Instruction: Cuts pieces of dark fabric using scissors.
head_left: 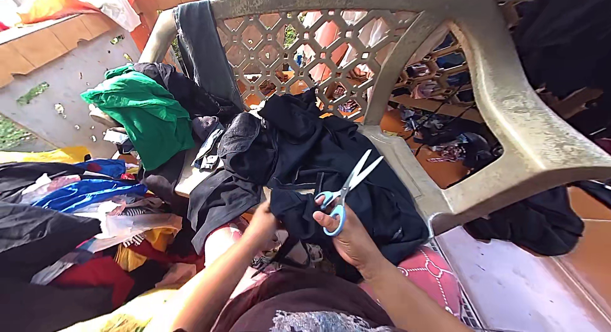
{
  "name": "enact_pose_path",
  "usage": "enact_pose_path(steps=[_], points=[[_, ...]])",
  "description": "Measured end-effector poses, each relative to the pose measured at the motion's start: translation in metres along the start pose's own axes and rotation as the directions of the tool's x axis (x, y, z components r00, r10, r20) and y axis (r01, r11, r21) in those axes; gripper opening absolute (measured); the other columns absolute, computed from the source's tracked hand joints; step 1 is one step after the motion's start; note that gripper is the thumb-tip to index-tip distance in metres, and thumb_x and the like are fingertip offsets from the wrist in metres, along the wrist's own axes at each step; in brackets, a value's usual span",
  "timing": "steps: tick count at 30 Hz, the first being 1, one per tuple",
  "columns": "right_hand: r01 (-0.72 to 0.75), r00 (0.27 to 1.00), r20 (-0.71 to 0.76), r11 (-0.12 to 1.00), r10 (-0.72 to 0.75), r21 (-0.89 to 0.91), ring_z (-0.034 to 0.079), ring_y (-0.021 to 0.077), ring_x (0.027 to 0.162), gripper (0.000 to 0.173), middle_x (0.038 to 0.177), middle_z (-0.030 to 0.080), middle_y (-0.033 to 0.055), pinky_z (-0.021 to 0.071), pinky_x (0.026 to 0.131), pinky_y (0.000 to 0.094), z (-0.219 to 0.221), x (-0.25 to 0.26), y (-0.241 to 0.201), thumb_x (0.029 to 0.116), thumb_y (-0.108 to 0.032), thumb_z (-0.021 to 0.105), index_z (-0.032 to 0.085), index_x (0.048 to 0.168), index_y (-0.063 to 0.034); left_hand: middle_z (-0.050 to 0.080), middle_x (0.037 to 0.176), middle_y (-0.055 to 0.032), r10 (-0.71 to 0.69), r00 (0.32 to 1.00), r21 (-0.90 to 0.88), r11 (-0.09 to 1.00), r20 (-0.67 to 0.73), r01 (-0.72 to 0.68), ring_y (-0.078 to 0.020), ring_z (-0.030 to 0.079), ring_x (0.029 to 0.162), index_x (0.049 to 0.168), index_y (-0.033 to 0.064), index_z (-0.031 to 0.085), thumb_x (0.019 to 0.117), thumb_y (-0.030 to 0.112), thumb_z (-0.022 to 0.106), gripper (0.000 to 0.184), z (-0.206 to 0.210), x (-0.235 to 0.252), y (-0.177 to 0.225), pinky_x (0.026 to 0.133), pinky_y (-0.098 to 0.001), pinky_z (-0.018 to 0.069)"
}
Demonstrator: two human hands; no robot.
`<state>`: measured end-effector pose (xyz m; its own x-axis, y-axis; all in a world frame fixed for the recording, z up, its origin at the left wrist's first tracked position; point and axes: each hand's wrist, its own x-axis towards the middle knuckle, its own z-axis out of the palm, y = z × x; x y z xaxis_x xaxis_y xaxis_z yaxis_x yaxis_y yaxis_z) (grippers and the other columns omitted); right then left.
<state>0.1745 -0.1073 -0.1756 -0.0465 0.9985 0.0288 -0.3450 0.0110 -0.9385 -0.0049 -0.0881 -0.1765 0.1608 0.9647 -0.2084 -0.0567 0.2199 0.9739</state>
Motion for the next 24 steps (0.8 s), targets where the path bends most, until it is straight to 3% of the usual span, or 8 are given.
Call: enact_pose_path(steps=[4, 8, 10, 12, 15, 19, 21, 24], points=[[0.062, 0.994, -0.08, 0.993, -0.07, -0.099, 0.072, 0.0183, 0.103, 0.039, 0.114, 0.073, 0.0057, 0.0609, 0.088, 0.0344, -0.053, -0.002, -0.014, 0.0874, -0.01, 0.071, 0.048, 0.119, -0.0055, 0.068, 0.107, -0.0044, 0.321, 0.912, 0.051, 0.946, -0.255, -0.319, -0.0103, 0.065, 0.097, 0.131, 0.0016, 0.054, 0.1049, 0.005, 0.043, 0.028, -0.055, 0.026, 0.079, 0.087, -0.0354, 0.0565], [0.033, 0.968, -0.237, 0.978, -0.082, -0.206, 0.072, 0.0133, 0.097, 0.033, 0.112, 0.072, 0.0045, 0.0608, 0.082, 0.029, -0.091, -0.008, -0.019, 0.0893, -0.004, 0.064, 0.048, 0.118, -0.005, 0.065, 0.106, -0.0005, 0.706, 0.601, 0.233, 0.699, -0.374, -0.676, -0.0088, 0.066, 0.094, 0.128, 0.0043, 0.046, 0.0982, 0.002, 0.052, 0.031, -0.097, 0.059, 0.163, 0.082, -0.0327, 0.0586], [0.016, 0.951, -0.296, 0.973, -0.086, -0.232, 0.072, 0.0121, 0.095, 0.03, 0.112, 0.071, 0.0049, 0.0605, 0.079, 0.0274, -0.102, -0.011, -0.02, 0.0908, -0.003, 0.062, 0.048, 0.118, -0.0044, 0.065, 0.109, -0.0044, 0.761, 0.542, 0.344, 0.647, -0.356, -0.681, -0.011, 0.068, 0.092, 0.131, 0.0006, 0.047, 0.0993, 0.005, 0.056, 0.033, -0.115, 0.084, 0.186, 0.081, -0.034, 0.0609], [0.009, 0.936, -0.338, 0.966, -0.1, -0.26, 0.071, 0.0101, 0.094, 0.029, 0.112, 0.07, 0.0044, 0.0598, 0.079, 0.0261, -0.112, -0.013, -0.02, 0.0922, -0.002, 0.061, 0.048, 0.118, -0.0043, 0.066, 0.114, -0.0096, 0.736, 0.574, 0.462, 0.674, -0.359, -0.576, -0.0142, 0.07, 0.094, 0.132, -0.0005, 0.051, 0.1012, 0.009, 0.056, 0.033, -0.129, 0.107, 0.193, 0.08, -0.0369, 0.0614], [-0.008, 0.914, -0.386, 0.948, -0.122, -0.319, 0.069, 0.008, 0.095, 0.031, 0.112, 0.069, 0.005, 0.0589, 0.078, 0.0247, -0.128, -0.015, -0.018, 0.0923, -0.001, 0.062, 0.047, 0.12, -0.0021, 0.063, 0.128, -0.0216, 0.543, 0.755, 0.599, 0.759, -0.368, -0.255, -0.0302, 0.068, 0.107, 0.141, 0.0009, 0.049, 0.0993, 0.009, 0.058, 0.043, -0.143, 0.126, 0.187, 0.089, -0.0518, 0.0581], [-0.111, 0.886, -0.439, 0.852, -0.148, -0.512, 0.064, 0.0097, 0.102, 0.047, 0.12, 0.063, 0.0161, 0.0525, 0.087, 0.0244, -0.15, -0.014, -0.013, 0.0914, 0.0, 0.069, 0.043, 0.129, 0.0079, 0.03, 0.152, -0.0428, 0.158, 0.895, 0.825, 0.478, -0.418, 0.301, -0.0584, 0.039, 0.137, 0.162, -0.0001, 0.009, 0.085, 0.012, 0.082, 0.107, -0.143, 0.125, 0.169, 0.108, -0.0708, 0.0357], [-0.183, 0.872, -0.46, 0.761, -0.166, -0.622, 0.063, 0.0208, 0.113, 0.055, 0.129, 0.061, 0.0232, 0.0508, 0.097, 0.0347, -0.163, -0.009, -0.008, 0.0915, -0.004, 0.073, 0.042, 0.134, 0.0101, 0.01, 0.159, -0.0433, 0.16, 0.898, 0.868, 0.369, -0.411, 0.331, -0.0636, 0.026, 0.142, 0.162, 0.0, 0.002, 0.0808, 0.016, 0.086, 0.118, -0.126, 0.116, 0.154, 0.107, -0.0777, 0.0296], [-0.297, 0.851, -0.491, 0.598, -0.189, -0.745, 0.06, 0.0347, 0.122, 0.062, 0.132, 0.06, 0.0267, 0.0464, 0.104, 0.0512, -0.175, -0.001, -0.007, 0.0915, -0.013, 0.076, 0.043, 0.139, 0.0088, 0.039, 0.148, -0.0401, 0.167, 0.965, 0.914, 0.386, -0.202, 0.124, -0.0583, 0.045, 0.132, 0.158, -0.0039, 0.026, 0.0912, 0.024, 0.077, 0.089, -0.091, 0.09, 0.125, 0.105, -0.0741, 0.0382]])
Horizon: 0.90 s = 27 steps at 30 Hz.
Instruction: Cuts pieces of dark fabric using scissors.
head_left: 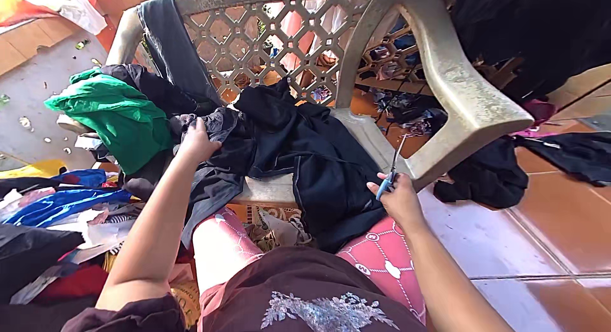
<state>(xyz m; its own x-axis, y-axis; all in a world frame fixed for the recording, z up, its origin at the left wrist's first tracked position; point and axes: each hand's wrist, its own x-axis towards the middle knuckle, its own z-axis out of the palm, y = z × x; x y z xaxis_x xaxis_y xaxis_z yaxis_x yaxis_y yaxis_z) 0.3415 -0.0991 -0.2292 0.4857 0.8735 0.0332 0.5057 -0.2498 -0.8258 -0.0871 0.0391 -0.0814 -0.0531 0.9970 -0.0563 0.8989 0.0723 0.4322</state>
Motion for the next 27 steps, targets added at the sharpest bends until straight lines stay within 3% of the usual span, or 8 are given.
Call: enact_pose_path(steps=[2, 4, 8, 10, 12, 15, 21, 27], points=[[-0.015, 1.0, -0.008, 0.989, 0.014, -0.147, 0.059, 0.0439, 0.121, 0.065, 0.128, 0.06, 0.031, 0.0436, 0.102, 0.0611, 0.0, 0.009, 0.001, 0.0911, -0.021, 0.077, 0.045, 0.139, 0.0074, 0.059, 0.136, -0.0278, 0.065, 0.988, -0.054, 0.997, 0.143, -0.058, -0.0448, 0.057, 0.127, 0.148, 0.0001, 0.048, 0.0993, 0.032, 0.067, 0.062, 0.027, -0.021, 0.001, 0.107, -0.0656, 0.0428], [-0.03, 0.999, 0.007, 0.964, 0.033, -0.266, 0.058, 0.0503, 0.119, 0.069, 0.123, 0.061, 0.0345, 0.0394, 0.103, 0.0669, 0.0, 0.019, 0.002, 0.0911, -0.029, 0.078, 0.045, 0.14, 0.007, 0.06, 0.139, -0.0221, 0.058, 0.992, -0.072, 0.996, 0.108, -0.05, -0.0397, 0.056, 0.13, 0.142, 0.0055, 0.058, 0.1003, 0.034, 0.066, 0.051, 0.046, -0.03, -0.004, 0.108, -0.0621, 0.0421], [-0.054, 0.994, 0.069, 0.929, 0.085, -0.366, 0.055, 0.0504, 0.124, 0.071, 0.127, 0.06, 0.034, 0.0398, 0.105, 0.0646, 0.013, 0.033, 0.014, 0.0918, -0.031, 0.077, 0.044, 0.142, 0.0067, 0.038, 0.152, -0.0353, -0.168, 0.935, -0.162, 0.979, -0.313, 0.122, -0.0565, 0.046, 0.131, 0.16, 0.007, 0.03, 0.0902, 0.027, 0.078, 0.087, 0.048, 0.01, -0.038, 0.101, -0.0714, 0.0418], [-0.03, 0.999, 0.03, 0.924, 0.045, -0.382, 0.053, 0.0505, 0.127, 0.068, 0.131, 0.057, 0.0348, 0.0388, 0.108, 0.0629, 0.023, 0.033, 0.021, 0.091, -0.027, 0.076, 0.047, 0.141, 0.0078, 0.028, 0.157, -0.0358, -0.376, 0.882, -0.17, 0.925, -0.285, 0.34, -0.0561, 0.045, 0.134, 0.164, 0.0102, 0.012, 0.0882, 0.036, 0.08, 0.105, 0.047, 0.041, -0.063, 0.101, -0.0689, 0.0436], [-0.022, 1.0, -0.018, 0.929, 0.016, -0.371, 0.052, 0.0498, 0.128, 0.065, 0.133, 0.056, 0.0345, 0.0366, 0.109, 0.0634, 0.028, 0.03, 0.026, 0.0913, -0.025, 0.076, 0.049, 0.14, 0.0079, 0.039, 0.149, -0.039, -0.435, 0.886, -0.17, 0.896, -0.157, 0.41, -0.0561, 0.046, 0.134, 0.157, 0.0029, 0.031, 0.0934, 0.036, 0.075, 0.084, 0.051, 0.064, -0.093, 0.105, -0.07, 0.0403], [-0.04, 0.999, -0.033, 0.924, 0.03, -0.381, 0.051, 0.0477, 0.131, 0.062, 0.135, 0.056, 0.0323, 0.0308, 0.113, 0.0652, 0.029, 0.026, 0.024, 0.0931, -0.026, 0.075, 0.05, 0.14, 0.0059, 0.057, 0.136, -0.0326, -0.331, 0.932, -0.281, 0.918, -0.148, 0.281, -0.0468, 0.053, 0.131, 0.137, -0.0044, 0.054, 0.1019, 0.016, 0.057, 0.041, 0.034, 0.079, -0.113, 0.108, -0.0659, 0.0405], [-0.014, 0.998, -0.057, 0.938, -0.006, -0.347, 0.052, 0.0501, 0.129, 0.063, 0.132, 0.057, 0.0344, 0.0339, 0.11, 0.0652, 0.03, 0.025, 0.03, 0.0912, -0.026, 0.077, 0.051, 0.137, 0.0083, 0.057, 0.139, -0.0136, -0.06, 0.867, -0.677, 0.652, -0.494, -0.341, -0.0172, 0.059, 0.124, 0.148, 0.0028, 0.041, 0.106, 0.014, 0.045, 0.043, -0.074, 0.054, -0.055, 0.105, -0.0395, 0.0501], [-0.034, 0.998, -0.067, 0.944, 0.012, -0.327, 0.051, 0.0508, 0.13, 0.063, 0.133, 0.056, 0.0349, 0.0332, 0.111, 0.0655, 0.029, 0.024, 0.029, 0.0914, -0.025, 0.077, 0.051, 0.138, 0.008, 0.069, 0.103, -0.0026, -0.067, 0.886, -0.852, 0.315, -0.459, -0.417, -0.0162, 0.069, 0.092, 0.124, 0.0148, 0.055, 0.1091, 0.025, 0.036, 0.026, -0.147, -0.004, -0.004, 0.075, -0.0383, 0.0591]])
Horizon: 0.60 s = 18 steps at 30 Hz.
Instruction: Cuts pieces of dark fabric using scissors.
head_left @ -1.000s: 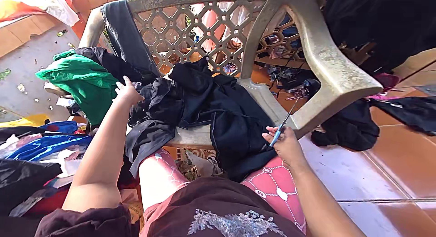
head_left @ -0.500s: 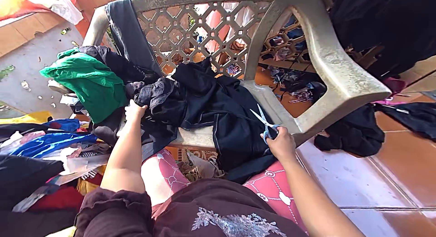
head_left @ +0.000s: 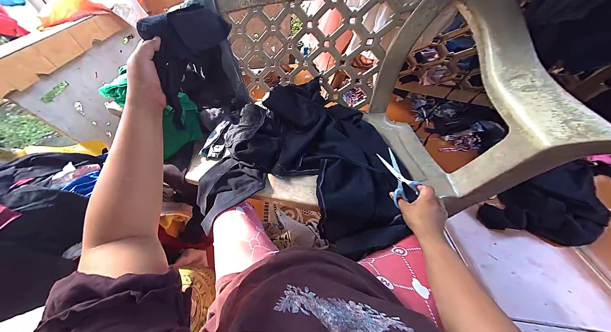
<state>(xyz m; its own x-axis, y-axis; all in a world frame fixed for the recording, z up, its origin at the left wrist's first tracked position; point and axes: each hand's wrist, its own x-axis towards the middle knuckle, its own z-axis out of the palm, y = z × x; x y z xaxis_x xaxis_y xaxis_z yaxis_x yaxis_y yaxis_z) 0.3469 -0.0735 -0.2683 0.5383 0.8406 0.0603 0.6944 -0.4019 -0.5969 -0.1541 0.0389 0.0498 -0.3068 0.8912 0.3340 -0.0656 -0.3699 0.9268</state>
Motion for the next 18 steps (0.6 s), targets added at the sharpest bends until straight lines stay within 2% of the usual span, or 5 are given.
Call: enact_pose_path(steps=[6, 9, 12, 15, 18], points=[[0.034, 0.999, 0.016, 0.999, -0.034, 0.001, 0.052, 0.051, 0.129, 0.061, 0.132, 0.057, 0.035, 0.0339, 0.11, 0.0653, -0.005, -0.002, -0.002, 0.0925, -0.025, 0.075, 0.052, 0.137, 0.009, 0.068, 0.085, 0.0048, -0.064, 0.969, -0.012, 0.998, 0.24, 0.069, -0.0053, 0.067, 0.079, 0.101, 0.0181, 0.058, 0.1031, 0.019, 0.032, 0.026, 0.015, -0.054, 0.009, 0.07, -0.026, 0.058], [0.022, 0.999, 0.028, 1.0, -0.022, -0.003, 0.051, 0.0487, 0.13, 0.062, 0.134, 0.057, 0.0332, 0.0336, 0.111, 0.0637, -0.005, -0.002, -0.003, 0.0925, -0.025, 0.075, 0.051, 0.139, 0.0079, 0.071, 0.083, 0.012, -0.228, 0.778, 0.277, 0.958, 0.586, 0.072, 0.0018, 0.066, 0.074, 0.096, 0.0218, 0.064, 0.0875, 0.013, 0.046, 0.021, 0.016, -0.082, -0.009, 0.066, -0.0211, 0.0582], [-0.005, 1.0, 0.031, 1.0, 0.005, -0.013, 0.052, 0.0459, 0.131, 0.063, 0.135, 0.058, 0.0307, 0.0311, 0.114, 0.0624, -0.007, -0.004, -0.005, 0.0929, -0.027, 0.074, 0.05, 0.141, 0.006, 0.07, 0.098, -0.008, -0.538, 0.495, 0.685, 0.707, 0.682, -0.176, -0.0158, 0.067, 0.087, 0.114, 0.0007, 0.065, 0.092, 0.003, 0.058, 0.023, 0.04, -0.107, -0.047, 0.081, -0.0382, 0.0572], [-0.028, 1.0, -0.008, 0.999, 0.028, -0.041, 0.052, 0.0441, 0.131, 0.064, 0.134, 0.06, 0.0288, 0.0273, 0.117, 0.0603, -0.006, -0.006, -0.006, 0.0917, -0.027, 0.074, 0.05, 0.141, 0.0051, 0.064, 0.125, -0.022, -0.681, 0.529, 0.847, 0.275, 0.506, -0.456, -0.0406, 0.062, 0.117, 0.127, 0.0027, 0.064, 0.0977, 0.024, 0.067, 0.036, 0.076, -0.15, -0.108, 0.097, -0.0652, 0.0475], [-0.005, 0.993, -0.119, 0.999, 0.0, -0.037, 0.052, 0.0459, 0.132, 0.07, 0.135, 0.059, 0.0302, 0.0258, 0.119, 0.0605, -0.004, -0.011, -0.006, 0.0898, -0.031, 0.076, 0.049, 0.141, 0.0079, 0.066, 0.121, -0.0258, -0.76, 0.373, 0.834, 0.392, 0.531, -0.389, -0.0409, 0.062, 0.116, 0.125, -0.001, 0.066, 0.1045, 0.036, 0.056, 0.043, 0.101, -0.205, -0.146, 0.1, -0.0632, 0.0463]])
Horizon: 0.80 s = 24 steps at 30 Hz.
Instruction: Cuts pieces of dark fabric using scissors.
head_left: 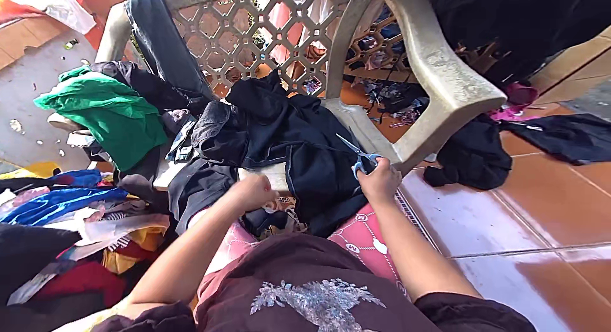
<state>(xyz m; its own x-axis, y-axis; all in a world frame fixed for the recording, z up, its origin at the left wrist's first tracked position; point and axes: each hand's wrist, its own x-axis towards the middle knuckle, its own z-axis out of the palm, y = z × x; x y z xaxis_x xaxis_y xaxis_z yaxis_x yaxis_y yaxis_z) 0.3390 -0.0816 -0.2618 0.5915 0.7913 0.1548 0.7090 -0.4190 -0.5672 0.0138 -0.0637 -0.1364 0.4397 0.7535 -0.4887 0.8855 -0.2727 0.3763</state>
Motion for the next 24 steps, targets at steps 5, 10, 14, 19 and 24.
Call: enact_pose_path(steps=[5, 10, 14, 19, 24], points=[[0.199, 0.957, -0.223, 0.979, -0.185, 0.041, 0.057, 0.0514, 0.125, 0.068, 0.128, 0.062, 0.0339, 0.0291, 0.116, 0.0645, 0.005, -0.005, 0.001, 0.0878, -0.034, 0.077, 0.055, 0.131, 0.0132, 0.068, 0.119, -0.0224, -0.019, 0.985, -0.291, 0.956, -0.17, -0.032, -0.0346, 0.065, 0.115, 0.124, -0.0026, 0.065, 0.1069, 0.025, 0.05, 0.035, 0.048, 0.04, 0.003, 0.102, -0.0549, 0.0481], [0.218, 0.972, -0.114, 0.972, -0.207, 0.092, 0.058, 0.0497, 0.123, 0.068, 0.126, 0.062, 0.0337, 0.0359, 0.113, 0.0602, 0.004, 0.006, -0.012, 0.0903, -0.035, 0.076, 0.054, 0.132, 0.014, 0.064, 0.128, -0.0221, -0.268, 0.805, -0.5, 0.865, -0.53, -0.041, -0.036, 0.062, 0.121, 0.145, 0.0014, 0.05, 0.107, 0.023, 0.052, 0.044, 0.012, 0.097, -0.021, 0.105, -0.0546, 0.0473], [0.071, 0.984, 0.169, 0.997, -0.064, -0.036, 0.055, 0.0458, 0.127, 0.066, 0.13, 0.061, 0.0307, 0.0383, 0.11, 0.0587, 0.006, 0.021, -0.018, 0.0924, -0.033, 0.074, 0.05, 0.14, 0.0069, 0.052, 0.144, -0.0291, -0.359, 0.857, -0.404, 0.893, -0.37, 0.2, -0.0459, 0.058, 0.126, 0.164, 0.0159, 0.017, 0.0999, 0.053, 0.06, 0.086, -0.012, 0.149, -0.02, 0.103, -0.0644, 0.0457], [-0.057, 0.976, 0.204, 0.993, 0.077, -0.103, 0.066, 0.0441, 0.112, 0.047, 0.117, 0.068, 0.0268, 0.0494, 0.093, 0.0605, -0.002, 0.03, -0.022, 0.0963, -0.019, 0.065, 0.054, 0.136, 0.0019, 0.058, 0.139, -0.0259, -0.363, 0.909, -0.116, 0.931, -0.206, 0.345, -0.0455, 0.055, 0.131, 0.144, 0.0064, 0.052, 0.1042, 0.015, 0.05, 0.041, -0.04, 0.196, 0.005, 0.102, -0.0672, 0.0453], [-0.199, 0.977, 0.092, 0.978, 0.193, 0.061, 0.067, 0.0467, 0.106, 0.043, 0.112, 0.068, 0.0289, 0.0494, 0.089, 0.0645, -0.008, 0.038, -0.012, 0.0956, -0.017, 0.068, 0.056, 0.131, 0.0044, 0.059, 0.134, -0.0306, -0.252, 0.796, -0.305, 0.948, -0.55, 0.09, -0.0495, 0.058, 0.125, 0.143, 0.0007, 0.049, 0.1097, 0.015, 0.041, 0.038, -0.114, 0.246, 0.037, 0.099, -0.0674, 0.0474]])
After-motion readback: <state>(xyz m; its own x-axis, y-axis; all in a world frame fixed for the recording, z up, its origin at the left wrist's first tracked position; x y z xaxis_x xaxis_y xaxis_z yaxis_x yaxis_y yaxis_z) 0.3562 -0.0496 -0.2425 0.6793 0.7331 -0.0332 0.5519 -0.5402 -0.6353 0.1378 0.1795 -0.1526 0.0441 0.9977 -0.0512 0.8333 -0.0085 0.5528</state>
